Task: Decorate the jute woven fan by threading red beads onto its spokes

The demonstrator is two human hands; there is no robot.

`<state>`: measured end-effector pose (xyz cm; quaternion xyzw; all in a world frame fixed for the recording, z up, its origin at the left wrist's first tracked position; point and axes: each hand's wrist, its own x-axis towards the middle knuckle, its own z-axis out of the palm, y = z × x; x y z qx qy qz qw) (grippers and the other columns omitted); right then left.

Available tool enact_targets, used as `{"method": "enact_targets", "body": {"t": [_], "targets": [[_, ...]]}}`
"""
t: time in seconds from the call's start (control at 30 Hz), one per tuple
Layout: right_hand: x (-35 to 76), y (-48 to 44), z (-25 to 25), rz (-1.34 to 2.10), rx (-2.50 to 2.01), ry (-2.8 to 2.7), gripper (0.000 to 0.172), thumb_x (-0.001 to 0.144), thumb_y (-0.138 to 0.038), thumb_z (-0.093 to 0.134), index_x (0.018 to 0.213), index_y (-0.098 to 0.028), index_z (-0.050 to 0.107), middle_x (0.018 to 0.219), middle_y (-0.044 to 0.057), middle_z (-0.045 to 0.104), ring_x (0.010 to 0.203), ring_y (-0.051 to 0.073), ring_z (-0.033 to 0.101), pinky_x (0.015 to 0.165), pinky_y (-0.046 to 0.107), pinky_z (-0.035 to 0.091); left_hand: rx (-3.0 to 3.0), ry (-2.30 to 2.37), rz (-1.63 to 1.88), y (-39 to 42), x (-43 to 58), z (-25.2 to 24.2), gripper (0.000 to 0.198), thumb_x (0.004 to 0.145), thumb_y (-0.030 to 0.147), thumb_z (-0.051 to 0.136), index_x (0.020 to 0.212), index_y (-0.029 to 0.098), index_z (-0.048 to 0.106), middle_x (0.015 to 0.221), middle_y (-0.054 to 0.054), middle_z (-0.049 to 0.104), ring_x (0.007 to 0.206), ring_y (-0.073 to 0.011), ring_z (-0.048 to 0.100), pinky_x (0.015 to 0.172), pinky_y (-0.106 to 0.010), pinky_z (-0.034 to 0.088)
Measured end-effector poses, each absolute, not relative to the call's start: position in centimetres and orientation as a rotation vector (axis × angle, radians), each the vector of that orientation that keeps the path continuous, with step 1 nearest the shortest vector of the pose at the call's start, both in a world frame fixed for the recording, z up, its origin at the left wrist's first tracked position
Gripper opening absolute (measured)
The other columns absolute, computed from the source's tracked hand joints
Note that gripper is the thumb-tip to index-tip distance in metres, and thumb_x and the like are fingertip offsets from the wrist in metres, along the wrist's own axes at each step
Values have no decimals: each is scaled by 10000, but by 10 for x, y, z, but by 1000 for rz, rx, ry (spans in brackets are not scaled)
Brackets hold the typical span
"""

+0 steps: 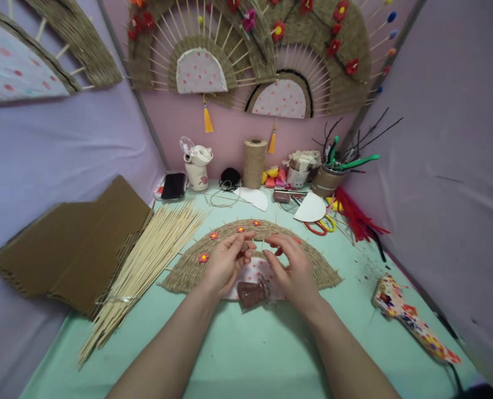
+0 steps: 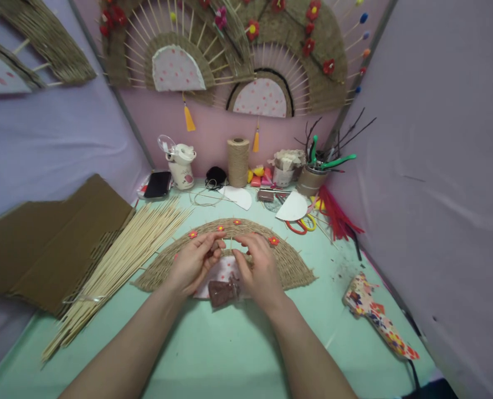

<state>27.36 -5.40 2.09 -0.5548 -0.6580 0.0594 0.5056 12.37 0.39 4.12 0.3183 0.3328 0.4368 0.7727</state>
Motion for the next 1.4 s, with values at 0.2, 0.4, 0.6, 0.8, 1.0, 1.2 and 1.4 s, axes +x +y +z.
{"method": "enact_targets", "body": {"t": [0.2, 0.4, 0.6, 0.8, 1.0, 1.2, 1.4], "targets": [[274, -54, 24, 170, -1320, -1503, 154, 921, -251, 526, 1034, -205, 620, 1033, 86, 646, 957, 198, 607, 781, 347, 530, 298, 639, 921, 10, 129, 42, 291, 958, 176, 431, 920, 35, 683, 968, -169, 708, 928, -161, 686, 856, -222, 553], [273, -48, 23, 154, -1338, -1647, 381, 952, -372, 440, 1276, -207, 555, 1303, 124, 582, 1247, 251, 500, 1050, 492, 406, 229, 525, 914, 4, 132, 43, 424, 975, 337, 403, 1041, -3, 648, 970, -187, 706, 1056, -217, 660, 960, -274, 513], [231, -41, 41, 267, -1600, -1854, 796, 907, -531, 444, 1522, -96, 186, 1592, 153, 158, 1483, 292, 41, 1192, 557, 80, 418, 297, 800, -14, 140, 43, 568, 958, 534, 297, 1208, 161, 645, 1237, -127, 656, 1271, -228, 528, 1088, -374, 380], [181, -67, 51, 318, -1302, -2062, 917, 865, -599, 505, 1524, -74, 144, 1592, 167, 137, 1484, 269, 62, 1199, 500, 159, 435, 302, 1022, 6, 120, 44, 835, 883, 686, 139, 1273, 108, 598, 1366, -152, 558, 1355, -232, 427, 1074, -361, 380], [219, -36, 37, 185, -1493, -1892, 866, 894, -606, 436, 1532, -108, 129, 1586, 182, 159, 1477, 302, 97, 1181, 570, 128, 415, 247, 884, 0, 117, 57, 884, 817, 784, 216, 1425, 179, 430, 1442, -155, 483, 1355, -262, 426, 1122, -427, 330], [181, -57, 34, 272, -1347, -1772, 878, 915, -617, 370, 1539, -132, -13, 1605, 159, 53, 1480, 305, -10, 1174, 579, 161, 604, 420, 1038, -5, 122, 54, 760, 878, 711, 159, 1380, 252, 497, 1480, -81, 453, 1407, -188, 345, 1128, -326, 302], [153, -99, 18, 472, -1198, -1848, 993, 867, -670, 404, 1511, -187, -177, 1611, 137, -30, 1481, 295, 2, 1175, 553, 191, 693, 564, 1316, 14, 106, 67, 747, 883, 683, 30, 1422, 339, 415, 1567, -8, 310, 1437, -128, 269, 1115, -282, 292]]}}
